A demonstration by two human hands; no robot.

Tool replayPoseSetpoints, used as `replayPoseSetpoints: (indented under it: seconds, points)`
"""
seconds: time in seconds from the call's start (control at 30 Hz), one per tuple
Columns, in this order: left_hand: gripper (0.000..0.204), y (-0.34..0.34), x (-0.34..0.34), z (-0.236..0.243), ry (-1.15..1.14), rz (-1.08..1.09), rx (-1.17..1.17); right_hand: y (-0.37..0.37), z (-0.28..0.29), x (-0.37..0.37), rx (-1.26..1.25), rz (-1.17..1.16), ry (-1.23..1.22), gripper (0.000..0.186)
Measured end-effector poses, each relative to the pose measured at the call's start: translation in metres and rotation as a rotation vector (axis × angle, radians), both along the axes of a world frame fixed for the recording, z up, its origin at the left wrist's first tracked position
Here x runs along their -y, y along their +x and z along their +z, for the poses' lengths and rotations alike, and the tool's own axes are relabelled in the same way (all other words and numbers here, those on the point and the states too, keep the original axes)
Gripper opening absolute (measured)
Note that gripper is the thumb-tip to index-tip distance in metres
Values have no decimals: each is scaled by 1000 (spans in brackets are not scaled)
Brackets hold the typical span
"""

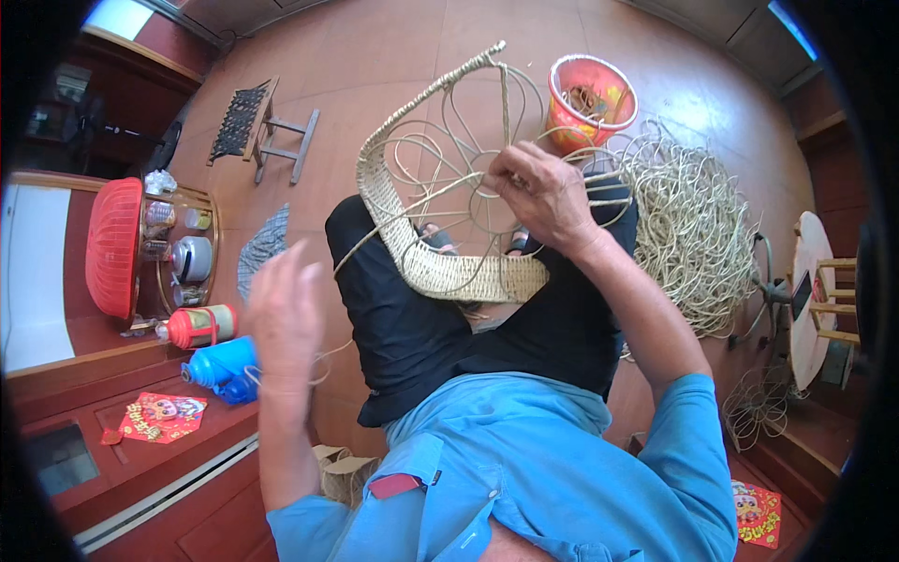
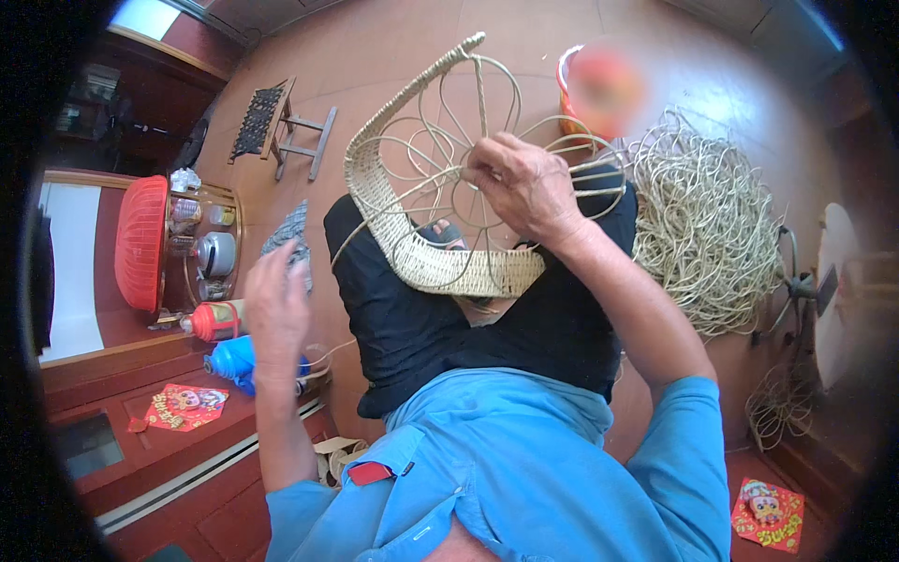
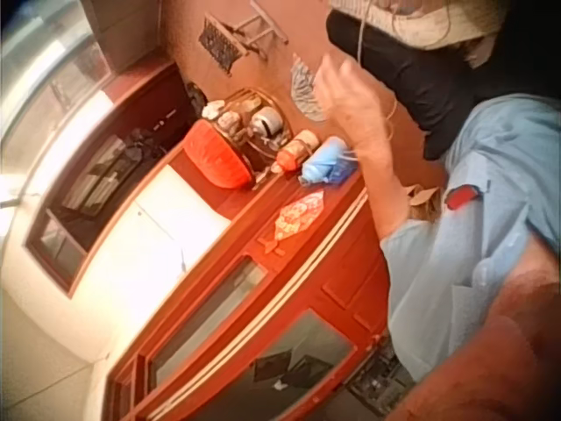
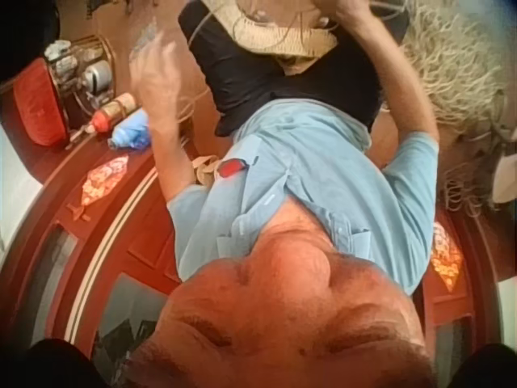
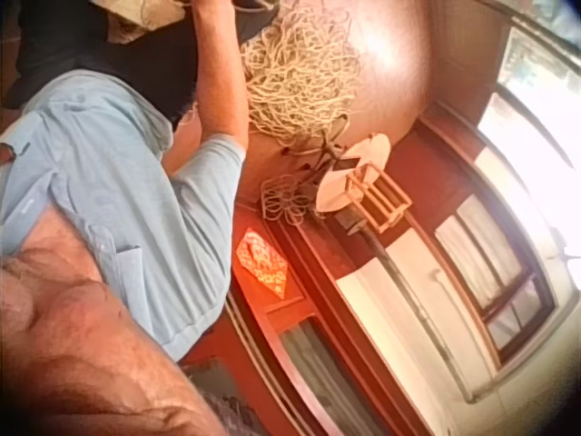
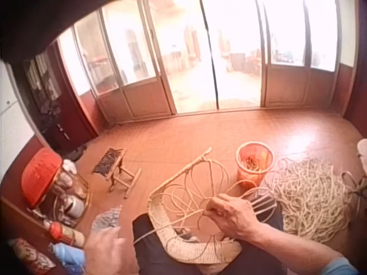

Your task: The person is weaving a basket or container using straw or natural fibers.

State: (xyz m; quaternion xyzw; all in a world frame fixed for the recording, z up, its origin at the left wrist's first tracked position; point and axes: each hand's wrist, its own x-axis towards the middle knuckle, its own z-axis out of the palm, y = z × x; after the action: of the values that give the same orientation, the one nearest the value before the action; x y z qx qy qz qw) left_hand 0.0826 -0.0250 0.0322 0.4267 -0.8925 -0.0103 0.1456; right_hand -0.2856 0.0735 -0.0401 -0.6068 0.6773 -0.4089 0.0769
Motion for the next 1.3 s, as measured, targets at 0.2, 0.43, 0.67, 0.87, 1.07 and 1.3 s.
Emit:
replayPoseSetpoints:
  seconds: [0.2,0.43,0.67,0.87,1.07,1.3]
  points:
    - [40,-154,-18,-22,135,-275,-353,2,2,1,-4,-22,-14,17]
    - [14,-181,39,-2,90,-523,-164,1,2,-1,-6,-12,-22,17]
    - [23,-225,88,26,-336,-803,-70,3,-4,-4,-11,-28,-56,26]
    - [20,-253,108,34,-316,-756,-260,1,-7,-6,-55,-2,-77,33]
    - [18,-266,108,17,5,-592,-404,-1,-7,-7,-65,17,-66,33]
    - [19,-270,113,16,-11,-582,-380,-6,3,-10,-69,66,-60,27]
